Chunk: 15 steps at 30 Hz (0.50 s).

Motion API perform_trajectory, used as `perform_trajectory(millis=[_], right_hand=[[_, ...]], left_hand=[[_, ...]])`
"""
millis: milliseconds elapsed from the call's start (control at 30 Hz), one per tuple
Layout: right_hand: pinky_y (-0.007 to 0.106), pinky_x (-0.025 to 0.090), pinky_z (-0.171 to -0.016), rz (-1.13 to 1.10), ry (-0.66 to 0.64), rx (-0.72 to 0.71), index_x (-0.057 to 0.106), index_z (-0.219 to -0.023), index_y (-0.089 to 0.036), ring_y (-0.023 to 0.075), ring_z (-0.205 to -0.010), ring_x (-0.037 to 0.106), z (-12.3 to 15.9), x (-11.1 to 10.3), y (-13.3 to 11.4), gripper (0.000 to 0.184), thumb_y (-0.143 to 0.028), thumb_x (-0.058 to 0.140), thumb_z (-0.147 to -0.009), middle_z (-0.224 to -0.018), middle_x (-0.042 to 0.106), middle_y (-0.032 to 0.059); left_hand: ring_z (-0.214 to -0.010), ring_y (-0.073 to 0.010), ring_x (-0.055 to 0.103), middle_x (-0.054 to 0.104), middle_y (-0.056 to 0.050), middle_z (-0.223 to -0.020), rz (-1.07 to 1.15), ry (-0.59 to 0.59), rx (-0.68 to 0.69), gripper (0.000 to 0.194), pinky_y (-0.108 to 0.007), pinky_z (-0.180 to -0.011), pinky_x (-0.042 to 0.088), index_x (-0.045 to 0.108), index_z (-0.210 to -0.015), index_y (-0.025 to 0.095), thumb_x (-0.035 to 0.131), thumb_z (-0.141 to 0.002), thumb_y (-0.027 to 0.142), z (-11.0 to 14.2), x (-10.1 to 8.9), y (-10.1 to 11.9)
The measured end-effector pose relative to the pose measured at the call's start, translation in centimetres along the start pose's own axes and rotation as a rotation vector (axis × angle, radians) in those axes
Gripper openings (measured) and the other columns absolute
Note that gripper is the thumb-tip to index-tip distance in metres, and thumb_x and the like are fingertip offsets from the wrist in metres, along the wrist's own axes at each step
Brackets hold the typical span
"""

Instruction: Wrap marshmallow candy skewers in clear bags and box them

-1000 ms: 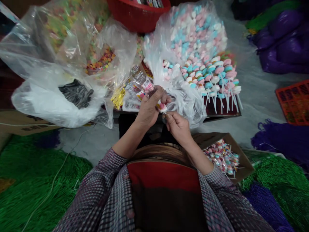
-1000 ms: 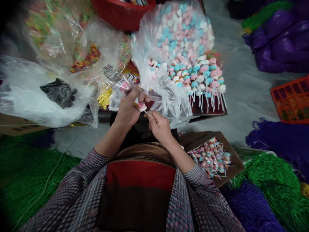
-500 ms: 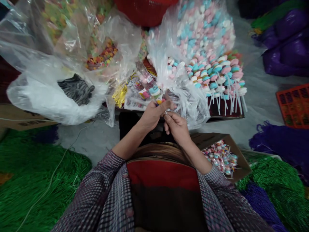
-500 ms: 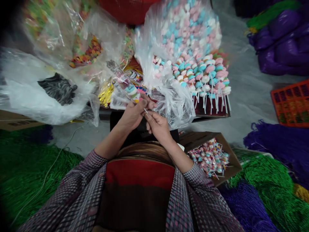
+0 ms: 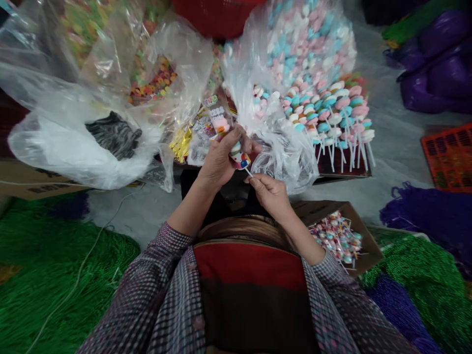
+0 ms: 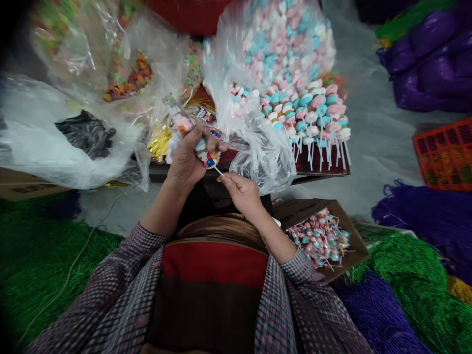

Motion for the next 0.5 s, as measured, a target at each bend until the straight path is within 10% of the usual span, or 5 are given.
perform_trajectory(millis=[500], right_hand=[[0.020,0.040,-0.042,-0.410,-0.026,0.156,0.066,-0.097,-0.022,0.0072,-0.039,0.054,-0.7,2.1,-0.5,0.048,-0.065,0.078,-0.079,-0.058,0.067,-0.0075]], left_hand=[[-0.083,-0.0192,0.072,0.055,0.003,-0.062,0.032,-0.110,-0.069,0.038,-0.027,-0.065,0.055,0.056,-0.075,0.021,0.079,-0.084,0.051,1.1,0.3,-1.9]])
Point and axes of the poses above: each hand's wrist, its own z-axis away from the middle knuckle, its own x-axis out of the palm, y = z × x, the point moved 2 cm from there along -z, towards the middle knuckle
